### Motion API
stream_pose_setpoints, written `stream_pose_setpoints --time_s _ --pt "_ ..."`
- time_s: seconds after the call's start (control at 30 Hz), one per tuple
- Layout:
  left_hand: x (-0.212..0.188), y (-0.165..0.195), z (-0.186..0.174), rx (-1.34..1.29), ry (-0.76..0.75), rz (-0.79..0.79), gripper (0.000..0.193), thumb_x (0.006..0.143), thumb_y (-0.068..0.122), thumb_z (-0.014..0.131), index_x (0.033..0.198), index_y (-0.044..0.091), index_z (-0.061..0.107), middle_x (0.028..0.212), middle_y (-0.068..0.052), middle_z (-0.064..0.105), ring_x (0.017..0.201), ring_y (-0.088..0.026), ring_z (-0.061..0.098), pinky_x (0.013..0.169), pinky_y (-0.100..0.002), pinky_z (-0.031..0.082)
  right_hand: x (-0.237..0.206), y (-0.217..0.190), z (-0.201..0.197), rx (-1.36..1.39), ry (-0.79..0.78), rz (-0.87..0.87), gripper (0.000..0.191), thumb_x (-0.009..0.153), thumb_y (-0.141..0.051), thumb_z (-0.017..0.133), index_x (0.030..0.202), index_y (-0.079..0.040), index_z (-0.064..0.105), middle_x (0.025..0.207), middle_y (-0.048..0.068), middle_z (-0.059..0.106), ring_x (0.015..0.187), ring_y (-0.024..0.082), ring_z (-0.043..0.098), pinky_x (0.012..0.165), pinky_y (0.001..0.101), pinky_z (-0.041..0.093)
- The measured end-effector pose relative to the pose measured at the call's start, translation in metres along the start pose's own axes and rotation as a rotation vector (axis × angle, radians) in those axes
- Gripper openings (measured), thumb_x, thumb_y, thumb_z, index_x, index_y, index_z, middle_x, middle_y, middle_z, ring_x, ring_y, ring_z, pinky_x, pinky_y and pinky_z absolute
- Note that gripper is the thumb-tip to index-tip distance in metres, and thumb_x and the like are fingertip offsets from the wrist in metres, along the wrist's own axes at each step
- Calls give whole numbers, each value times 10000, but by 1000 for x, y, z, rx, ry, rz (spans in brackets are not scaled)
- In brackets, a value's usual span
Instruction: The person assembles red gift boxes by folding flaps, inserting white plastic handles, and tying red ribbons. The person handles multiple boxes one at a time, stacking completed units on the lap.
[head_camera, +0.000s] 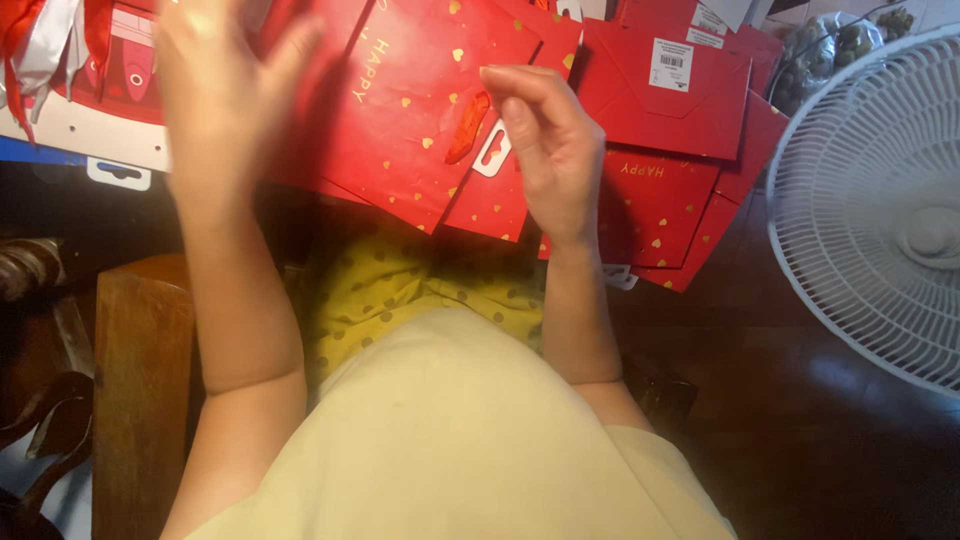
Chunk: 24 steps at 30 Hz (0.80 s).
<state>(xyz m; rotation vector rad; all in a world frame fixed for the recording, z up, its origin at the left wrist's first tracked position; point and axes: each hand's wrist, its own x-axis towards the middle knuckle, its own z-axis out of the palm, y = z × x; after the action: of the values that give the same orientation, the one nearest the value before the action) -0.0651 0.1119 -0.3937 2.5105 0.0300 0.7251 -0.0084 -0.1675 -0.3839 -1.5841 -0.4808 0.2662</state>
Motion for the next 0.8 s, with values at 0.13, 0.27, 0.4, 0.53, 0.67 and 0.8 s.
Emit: stream_pose_setpoints --time_s 0.13,0.27,0.4,0.53,0.67,0.8 --pt "-18 46 5 -133 -138 -50 242 999 82 808 1172 16 652 1133 -121 639 1071 -331 600 937 -453 472 -5 7 -5 18 121 -42 232 1154 -101 563 1329 24 651 1311 93 616 1160 141 636 1079 320 562" --pt "-28 83 18 -234 -234 -50 327 953 202 850 1188 65 668 1076 -79 623 1026 -301 581 894 -432 456 -12 12 -9 -12 183 -57 222 1163 -97 558 1324 19 658 1353 100 600 1245 152 610 1088 316 565" --pt "-25 94 35 -124 -228 -85 429 892 372 916 1085 72 677 1024 -102 588 960 -332 546 790 -441 416 -20 16 -8 -29 169 -62 210 1155 -88 573 1312 23 657 1365 108 590 1260 153 603 1090 303 558" --pt "-21 95 46 -102 -213 -62 308 866 310 911 945 101 699 978 -71 592 959 -312 549 790 -444 414 -22 18 -6 -47 172 -59 209 1156 -93 574 1310 21 658 1375 103 583 1261 146 605 1093 288 551" --pt "-18 94 42 -244 -261 -103 228 895 220 900 873 83 718 861 -65 641 833 -287 572 740 -434 438 -29 12 -5 -158 182 -20 185 1139 -96 596 1277 -2 676 1303 88 585 1133 114 617 978 248 556" --pt "-17 96 39 -576 -227 -178 147 984 104 828 945 22 713 913 -56 723 874 -204 645 799 -340 520 -36 2 -1 -414 174 -97 113 1097 -115 677 1178 -36 675 1227 69 563 1085 126 587 913 245 529"
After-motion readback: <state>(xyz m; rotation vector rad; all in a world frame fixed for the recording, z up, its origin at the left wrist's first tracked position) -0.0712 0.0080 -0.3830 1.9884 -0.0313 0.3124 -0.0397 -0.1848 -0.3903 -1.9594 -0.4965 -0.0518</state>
